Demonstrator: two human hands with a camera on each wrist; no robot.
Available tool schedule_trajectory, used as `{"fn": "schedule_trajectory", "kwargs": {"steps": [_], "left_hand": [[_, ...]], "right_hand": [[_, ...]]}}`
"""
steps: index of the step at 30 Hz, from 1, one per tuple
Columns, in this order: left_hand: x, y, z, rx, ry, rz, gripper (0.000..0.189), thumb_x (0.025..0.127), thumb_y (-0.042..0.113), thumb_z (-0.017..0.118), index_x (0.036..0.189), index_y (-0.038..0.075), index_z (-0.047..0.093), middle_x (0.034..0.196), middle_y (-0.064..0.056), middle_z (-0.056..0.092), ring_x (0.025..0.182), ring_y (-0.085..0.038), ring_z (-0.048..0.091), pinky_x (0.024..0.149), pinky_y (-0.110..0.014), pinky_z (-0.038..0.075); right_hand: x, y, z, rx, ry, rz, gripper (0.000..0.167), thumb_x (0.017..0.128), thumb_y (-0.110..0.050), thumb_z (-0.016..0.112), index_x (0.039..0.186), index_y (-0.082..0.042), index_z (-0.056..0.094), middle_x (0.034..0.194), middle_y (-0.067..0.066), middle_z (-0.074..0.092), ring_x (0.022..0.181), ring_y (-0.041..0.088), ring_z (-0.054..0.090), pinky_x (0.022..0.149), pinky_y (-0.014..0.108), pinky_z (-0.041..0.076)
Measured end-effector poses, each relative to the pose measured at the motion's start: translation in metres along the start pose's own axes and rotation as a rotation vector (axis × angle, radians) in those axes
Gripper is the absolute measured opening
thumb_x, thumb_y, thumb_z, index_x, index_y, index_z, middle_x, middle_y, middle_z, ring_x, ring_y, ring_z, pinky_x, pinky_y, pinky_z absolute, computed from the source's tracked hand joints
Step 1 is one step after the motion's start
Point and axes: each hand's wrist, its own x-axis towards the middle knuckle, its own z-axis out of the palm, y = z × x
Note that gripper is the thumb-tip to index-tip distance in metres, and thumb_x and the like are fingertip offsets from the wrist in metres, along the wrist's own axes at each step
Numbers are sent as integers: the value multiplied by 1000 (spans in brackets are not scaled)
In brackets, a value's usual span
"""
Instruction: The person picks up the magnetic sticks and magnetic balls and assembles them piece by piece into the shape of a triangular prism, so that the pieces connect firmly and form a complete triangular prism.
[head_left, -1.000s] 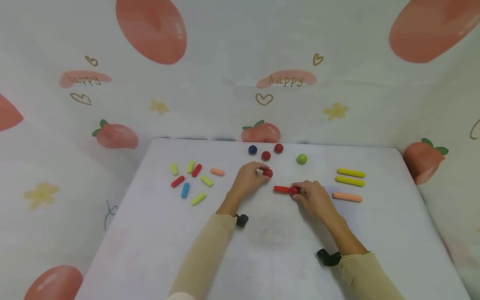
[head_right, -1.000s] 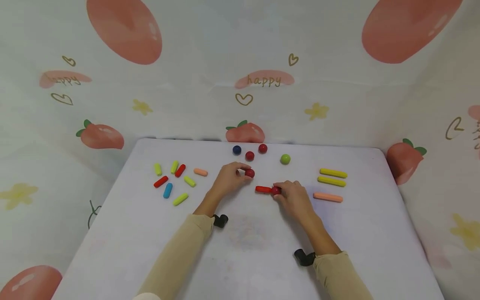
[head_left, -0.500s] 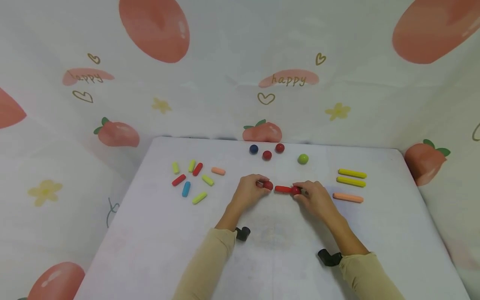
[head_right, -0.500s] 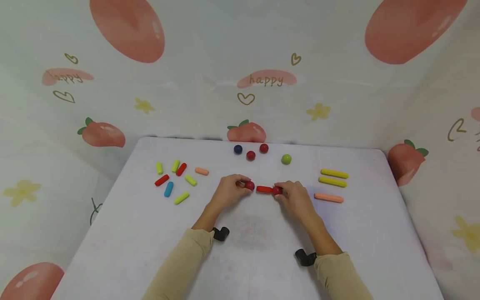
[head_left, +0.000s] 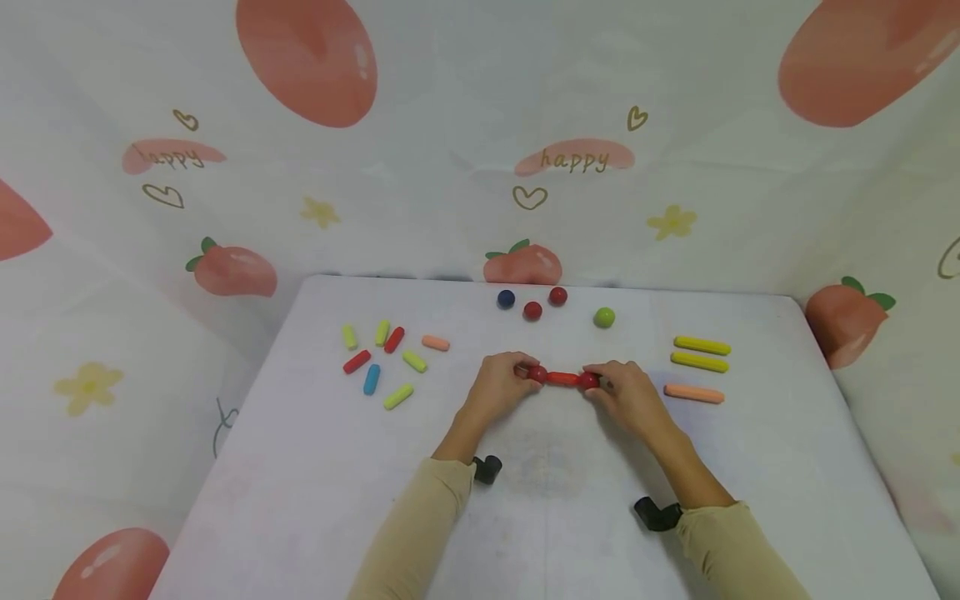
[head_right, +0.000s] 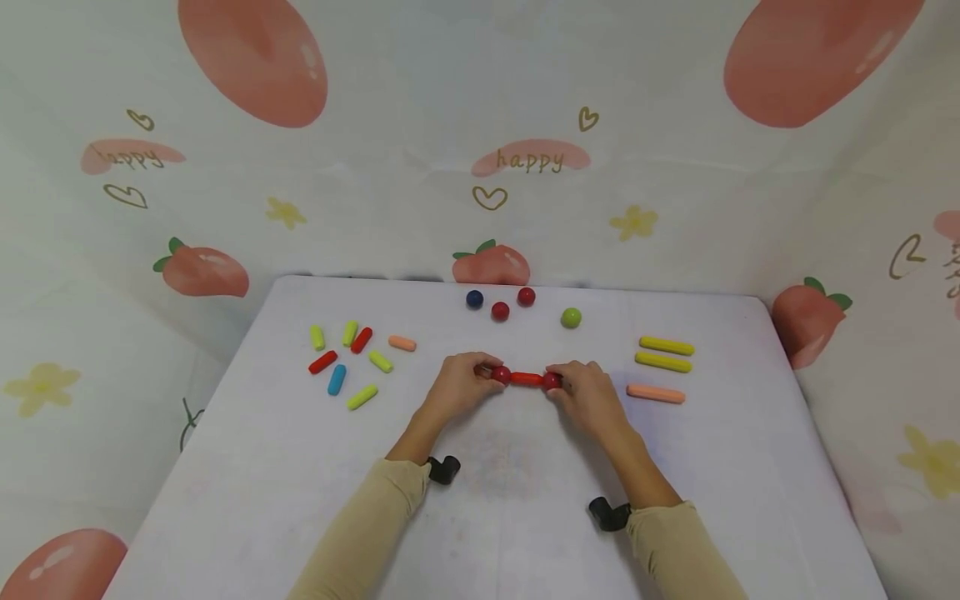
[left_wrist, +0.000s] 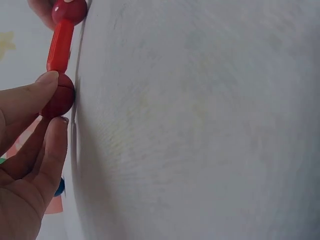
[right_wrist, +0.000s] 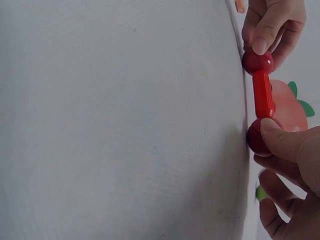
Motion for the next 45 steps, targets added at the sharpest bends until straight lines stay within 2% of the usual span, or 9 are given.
{"fn": "schedule_trajectory", "kwargs": {"steps": [3,6,14,18,22,26,31,37,45], "left_hand": [[-1,-1,-4,36,2,-4,36,87,21,82,122,19,73,106,6,72,92,-10,63,81,-25,56],[-1,-4,-18,78,28,-12,39,88,27,81,125,23,71,113,7,71,98,-13,61,86,-29,55],[5,-34,-87,126,158,-94,40,89,29,80,127,23,69,127,0,67,116,-22,58,102,-42,53],[11,-53,-120,131,147,-129,46,89,27,80,132,20,66,133,-5,65,123,-28,58,107,-47,50],[17,-67,-141,138,102,-128,55,84,31,85,134,15,65,133,-7,66,128,-30,56,111,-50,46],[22,-77,-146,141,50,-137,58,83,38,84,133,15,65,130,-6,67,124,-28,57,110,-48,47],[26,-80,-140,174,40,-133,51,85,37,82,128,14,67,122,-6,69,115,-26,60,107,-47,49],[28,-76,-135,241,54,-99,40,88,36,80,119,12,71,107,-4,74,104,-23,66,99,-43,53],[30,-65,-121,317,9,-100,32,97,37,70,117,12,73,108,-5,72,102,-24,63,97,-41,53]], "right_hand": [[-1,0,0,1,1,2,44,88,-21,80,130,-10,69,114,11,74,90,23,54,76,32,44],[-1,0,1,5,2,0,44,88,-21,80,130,-10,69,115,11,74,91,23,55,77,33,45],[-1,3,0,3,8,-5,45,89,-20,79,131,-10,69,115,10,74,93,24,56,79,35,46],[-3,5,0,6,1,14,45,89,-21,79,132,-11,68,115,10,74,94,24,56,79,35,46],[-3,4,-1,6,5,10,46,89,-20,80,132,-11,68,115,10,74,94,24,56,78,35,47],[-3,2,-2,9,20,-11,44,88,-19,80,129,-9,70,111,10,74,90,23,56,75,32,45],[-3,1,-2,5,12,-14,44,88,-21,79,130,-10,70,108,9,74,89,22,55,75,32,44],[-2,0,-1,3,3,-4,45,89,-22,79,131,-11,69,109,8,74,91,22,54,76,32,44],[-2,1,1,12,0,7,45,89,-21,79,132,-11,69,112,8,74,92,23,55,78,33,45]]}}
